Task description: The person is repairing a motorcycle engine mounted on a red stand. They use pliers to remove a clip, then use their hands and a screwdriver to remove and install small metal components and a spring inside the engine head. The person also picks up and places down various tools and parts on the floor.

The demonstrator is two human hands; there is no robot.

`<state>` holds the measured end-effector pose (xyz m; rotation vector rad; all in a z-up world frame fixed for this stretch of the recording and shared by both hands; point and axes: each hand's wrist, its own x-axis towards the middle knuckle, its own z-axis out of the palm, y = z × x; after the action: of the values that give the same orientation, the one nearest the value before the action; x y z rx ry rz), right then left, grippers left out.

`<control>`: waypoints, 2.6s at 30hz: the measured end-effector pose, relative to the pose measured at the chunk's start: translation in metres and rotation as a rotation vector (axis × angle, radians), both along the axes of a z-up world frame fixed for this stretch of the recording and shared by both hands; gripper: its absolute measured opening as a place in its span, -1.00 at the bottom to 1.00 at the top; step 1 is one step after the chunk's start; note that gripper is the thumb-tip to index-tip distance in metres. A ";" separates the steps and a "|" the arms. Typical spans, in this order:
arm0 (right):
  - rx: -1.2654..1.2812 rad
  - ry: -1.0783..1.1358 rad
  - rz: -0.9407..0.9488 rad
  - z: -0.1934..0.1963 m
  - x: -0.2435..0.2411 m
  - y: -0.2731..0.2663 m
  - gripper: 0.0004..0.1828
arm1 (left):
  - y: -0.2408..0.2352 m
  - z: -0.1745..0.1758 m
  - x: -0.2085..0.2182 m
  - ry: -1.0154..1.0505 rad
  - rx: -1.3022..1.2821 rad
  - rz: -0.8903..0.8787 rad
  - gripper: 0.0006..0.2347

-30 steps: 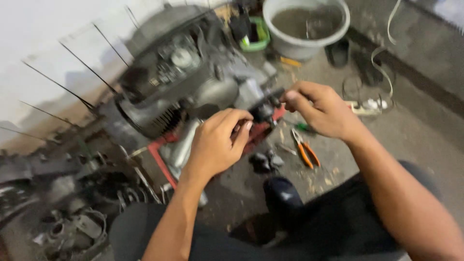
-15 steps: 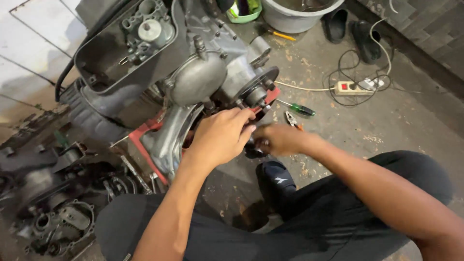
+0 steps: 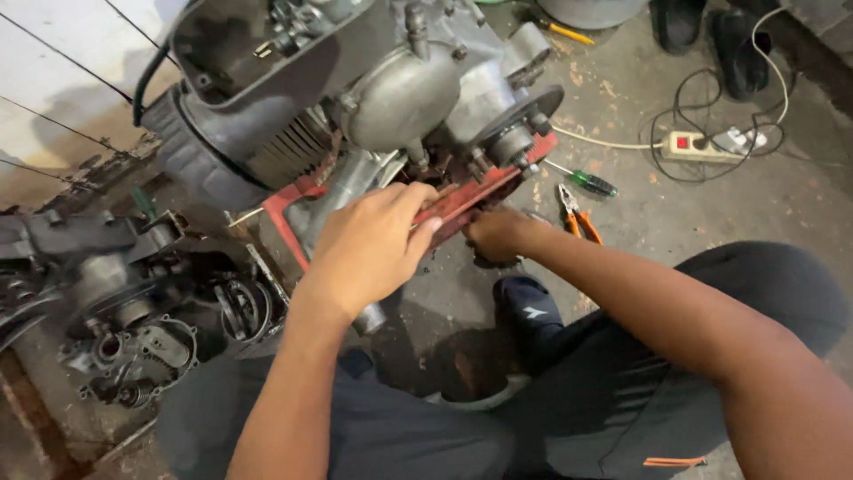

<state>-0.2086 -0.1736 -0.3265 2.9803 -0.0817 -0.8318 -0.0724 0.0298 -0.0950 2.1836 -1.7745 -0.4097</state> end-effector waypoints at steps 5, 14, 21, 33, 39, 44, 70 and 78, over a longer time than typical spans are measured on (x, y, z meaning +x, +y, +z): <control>0.088 -0.050 -0.174 -0.005 -0.013 -0.023 -0.64 | -0.004 -0.005 -0.010 -0.023 0.031 -0.007 -0.78; 0.069 -0.075 -0.440 0.052 -0.079 -0.082 -0.71 | -0.023 0.005 -0.043 0.016 0.013 -0.103 -0.77; 0.105 -0.194 -0.571 0.071 -0.117 -0.093 -0.64 | -0.044 -0.016 -0.050 -0.010 -0.050 -0.218 -0.77; 0.141 -0.116 -0.830 -0.114 -0.114 -0.174 -0.55 | -0.042 -0.054 -0.050 -0.078 -0.163 -0.221 -0.73; 0.061 0.029 -0.712 -0.305 -0.121 -0.185 -0.29 | -0.033 -0.054 -0.042 -0.085 -0.227 -0.198 -0.75; 0.091 -0.259 -0.528 -0.248 -0.132 -0.145 -0.63 | -0.030 -0.038 -0.048 -0.015 -0.110 -0.035 -0.78; -0.068 -0.435 -0.478 -0.245 -0.086 -0.138 -0.75 | -0.052 -0.074 -0.056 0.006 0.109 -0.200 -0.68; 0.373 -0.140 -0.373 0.021 -0.057 -0.064 -0.75 | -0.059 -0.077 -0.057 0.064 0.342 -0.131 -0.64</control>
<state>-0.2656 -0.2380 -0.3056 3.4355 -0.5624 -0.7316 -0.1290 -0.0288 -0.1720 2.2449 -1.9359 -0.8618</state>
